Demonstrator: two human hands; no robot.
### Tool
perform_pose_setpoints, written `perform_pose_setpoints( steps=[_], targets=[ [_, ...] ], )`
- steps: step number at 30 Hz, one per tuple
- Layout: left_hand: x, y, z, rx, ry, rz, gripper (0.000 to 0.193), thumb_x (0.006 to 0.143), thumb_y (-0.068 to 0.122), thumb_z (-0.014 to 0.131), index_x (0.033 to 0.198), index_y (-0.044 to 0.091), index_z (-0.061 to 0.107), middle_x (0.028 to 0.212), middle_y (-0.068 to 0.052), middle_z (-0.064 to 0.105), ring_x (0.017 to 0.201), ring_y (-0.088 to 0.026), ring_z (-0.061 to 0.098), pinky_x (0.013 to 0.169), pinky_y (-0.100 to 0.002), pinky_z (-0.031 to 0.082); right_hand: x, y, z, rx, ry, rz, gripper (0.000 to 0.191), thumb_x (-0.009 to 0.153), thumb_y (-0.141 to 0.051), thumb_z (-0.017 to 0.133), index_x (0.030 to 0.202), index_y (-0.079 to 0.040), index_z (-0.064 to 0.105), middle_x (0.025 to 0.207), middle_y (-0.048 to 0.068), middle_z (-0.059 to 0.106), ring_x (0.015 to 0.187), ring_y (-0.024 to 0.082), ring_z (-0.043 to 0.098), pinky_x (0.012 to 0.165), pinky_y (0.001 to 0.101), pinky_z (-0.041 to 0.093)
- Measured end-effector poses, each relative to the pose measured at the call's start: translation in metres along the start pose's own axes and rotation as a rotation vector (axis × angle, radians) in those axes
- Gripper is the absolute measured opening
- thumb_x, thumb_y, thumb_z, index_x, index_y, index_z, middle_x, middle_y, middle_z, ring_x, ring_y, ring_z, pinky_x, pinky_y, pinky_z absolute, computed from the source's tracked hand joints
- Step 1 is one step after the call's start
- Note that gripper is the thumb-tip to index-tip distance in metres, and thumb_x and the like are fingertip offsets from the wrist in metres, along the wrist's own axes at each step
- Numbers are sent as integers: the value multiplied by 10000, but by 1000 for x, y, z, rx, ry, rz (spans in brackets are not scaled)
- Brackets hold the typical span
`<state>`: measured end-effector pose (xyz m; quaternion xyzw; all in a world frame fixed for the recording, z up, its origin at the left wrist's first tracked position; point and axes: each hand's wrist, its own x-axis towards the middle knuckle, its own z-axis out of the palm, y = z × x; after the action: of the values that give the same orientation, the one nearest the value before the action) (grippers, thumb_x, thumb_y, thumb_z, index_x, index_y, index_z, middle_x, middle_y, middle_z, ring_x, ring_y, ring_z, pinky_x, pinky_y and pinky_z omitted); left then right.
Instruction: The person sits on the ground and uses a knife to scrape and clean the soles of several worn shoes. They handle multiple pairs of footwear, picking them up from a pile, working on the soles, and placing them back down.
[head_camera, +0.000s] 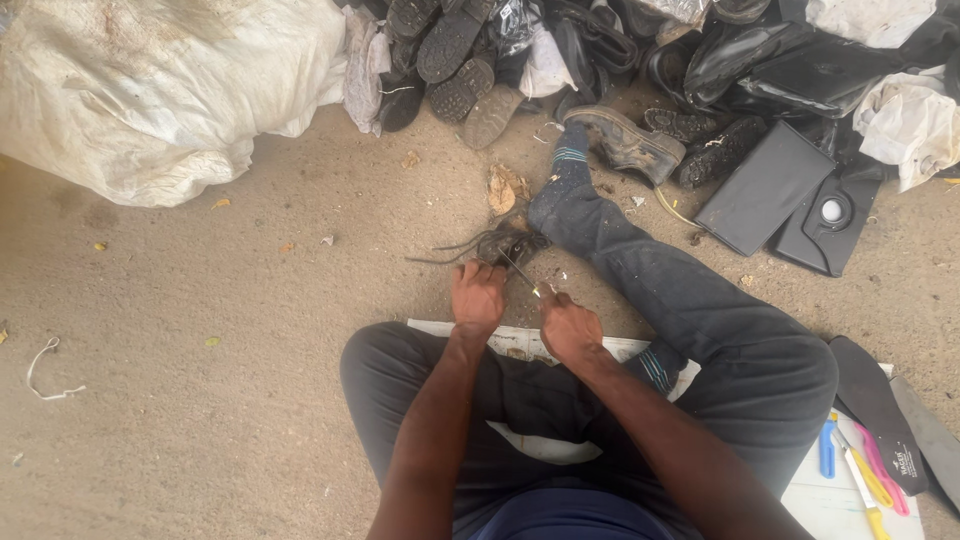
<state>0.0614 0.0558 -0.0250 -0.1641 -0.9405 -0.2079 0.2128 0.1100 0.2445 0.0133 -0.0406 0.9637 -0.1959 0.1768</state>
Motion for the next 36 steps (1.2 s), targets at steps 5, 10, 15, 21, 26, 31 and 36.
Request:
perform_pose_setpoints(
  steps=[5,10,15,21,26,31,36],
  targets=[
    [-2,2,0,-69,16,-38,190,790,71,701,971,60,756,995,-81,747,1041,-268,607,894,-432,432,-40,29,18,-76,102,-74,405,996,-194,540,1372,-44,555,1013,252,703,788,414,729,688,504,603],
    [-1,3,-1,-124,-38,-167,175,797,52,703,959,83,761,979,-61,750,1029,-270,610,895,-433,437,-44,18,-9,-2,204,-30,402,992,-216,540,1379,-109,565,1010,212,706,780,413,727,698,518,594],
    [1,6,-2,-112,0,-126,173,823,88,724,990,63,762,973,-78,741,1000,-280,599,875,-443,430,-18,-1,-17,-42,217,-96,418,990,-217,550,1392,-100,541,973,211,688,757,422,717,685,536,576],
    [0,8,-5,-123,74,-43,178,820,34,705,983,58,770,957,-63,740,1071,-266,607,899,-426,436,30,-9,-7,9,154,-164,448,1002,-203,516,1431,-73,508,963,229,689,716,372,721,648,491,583],
    [4,7,-6,-202,99,-69,182,777,21,708,945,41,774,954,-75,754,1057,-276,605,894,-429,436,3,1,1,92,154,-164,373,1013,-179,511,1360,-46,545,861,222,695,662,370,701,606,491,562],
    [0,4,1,-294,56,-158,158,823,23,721,970,24,780,969,-100,757,1052,-291,603,938,-430,448,-2,5,11,113,199,-117,355,996,-186,524,1315,-35,562,866,212,702,703,389,706,646,511,564],
    [-5,-6,17,-300,83,-206,161,836,32,748,994,5,769,1018,-152,745,1091,-333,612,978,-443,454,12,4,15,146,113,-98,366,1003,-195,527,1329,-29,555,861,236,703,735,427,702,698,538,558]
  ],
)
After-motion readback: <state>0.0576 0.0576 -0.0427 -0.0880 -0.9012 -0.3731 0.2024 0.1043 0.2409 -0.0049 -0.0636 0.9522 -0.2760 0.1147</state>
